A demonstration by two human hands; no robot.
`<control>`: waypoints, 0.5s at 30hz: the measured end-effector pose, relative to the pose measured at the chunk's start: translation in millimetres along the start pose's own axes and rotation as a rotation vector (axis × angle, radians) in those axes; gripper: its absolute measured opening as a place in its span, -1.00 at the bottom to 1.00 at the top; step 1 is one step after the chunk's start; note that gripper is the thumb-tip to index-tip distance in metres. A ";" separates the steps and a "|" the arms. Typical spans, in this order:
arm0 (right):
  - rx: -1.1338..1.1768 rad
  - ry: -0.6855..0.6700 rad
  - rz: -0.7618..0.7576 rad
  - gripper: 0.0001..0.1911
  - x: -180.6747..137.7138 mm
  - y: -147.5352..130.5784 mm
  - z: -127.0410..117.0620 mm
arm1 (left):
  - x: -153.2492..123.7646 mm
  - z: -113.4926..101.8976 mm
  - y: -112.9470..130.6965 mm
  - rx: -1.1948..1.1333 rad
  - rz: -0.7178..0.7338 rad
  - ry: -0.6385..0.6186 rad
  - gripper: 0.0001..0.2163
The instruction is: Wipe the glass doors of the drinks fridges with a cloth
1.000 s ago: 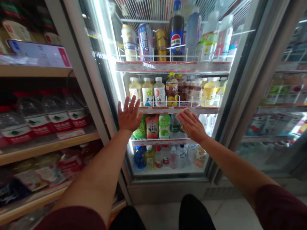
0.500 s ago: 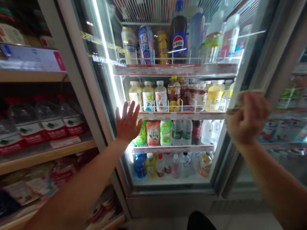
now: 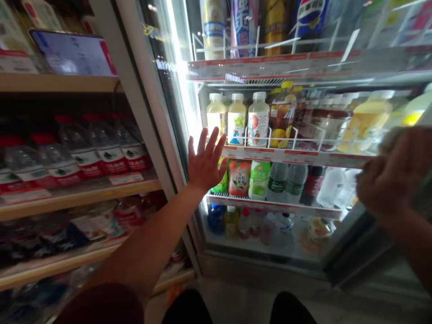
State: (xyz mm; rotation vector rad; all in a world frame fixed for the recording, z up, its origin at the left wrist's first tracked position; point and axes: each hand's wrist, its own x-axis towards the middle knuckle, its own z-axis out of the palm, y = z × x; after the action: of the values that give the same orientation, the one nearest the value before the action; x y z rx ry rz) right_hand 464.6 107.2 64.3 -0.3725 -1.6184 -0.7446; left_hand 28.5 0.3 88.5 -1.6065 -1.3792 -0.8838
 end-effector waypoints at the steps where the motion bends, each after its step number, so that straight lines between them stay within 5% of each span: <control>1: -0.111 -0.077 -0.079 -0.25 -8.5 -10.7 4.7 | -0.2 -0.7 0.7 -0.004 -0.005 -0.008 -0.39; 3: -0.168 -0.313 -0.261 -0.26 -13.7 -25.2 13.1 | 0.4 -1.9 1.7 -0.021 -0.013 -0.022 -0.39; 4: -0.205 -0.316 -0.293 -0.27 -9.1 -28.9 17.0 | 1.5 -2.5 2.0 -0.030 -0.017 -0.029 -0.40; 10: -0.255 0.035 0.118 -0.35 27.2 -67.3 50.0 | 4.6 -1.9 3.2 -0.052 -0.023 -0.026 -0.41; 11: -0.228 0.004 0.076 -0.33 19.4 -82.5 54.7 | -2.8 -0.4 2.4 -0.044 -0.042 -0.013 -0.41; 15: 0.041 -0.492 -0.404 -0.29 -17.6 -122.6 60.2 | -74.4 12.1 -10.4 0.013 -0.107 -0.023 -0.43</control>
State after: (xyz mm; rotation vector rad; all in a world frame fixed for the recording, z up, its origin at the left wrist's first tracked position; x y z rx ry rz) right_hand 346.0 58.9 13.8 -0.2067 -2.2084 -0.9718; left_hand 6.8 -18.7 18.0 -1.5493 -1.4955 -0.9195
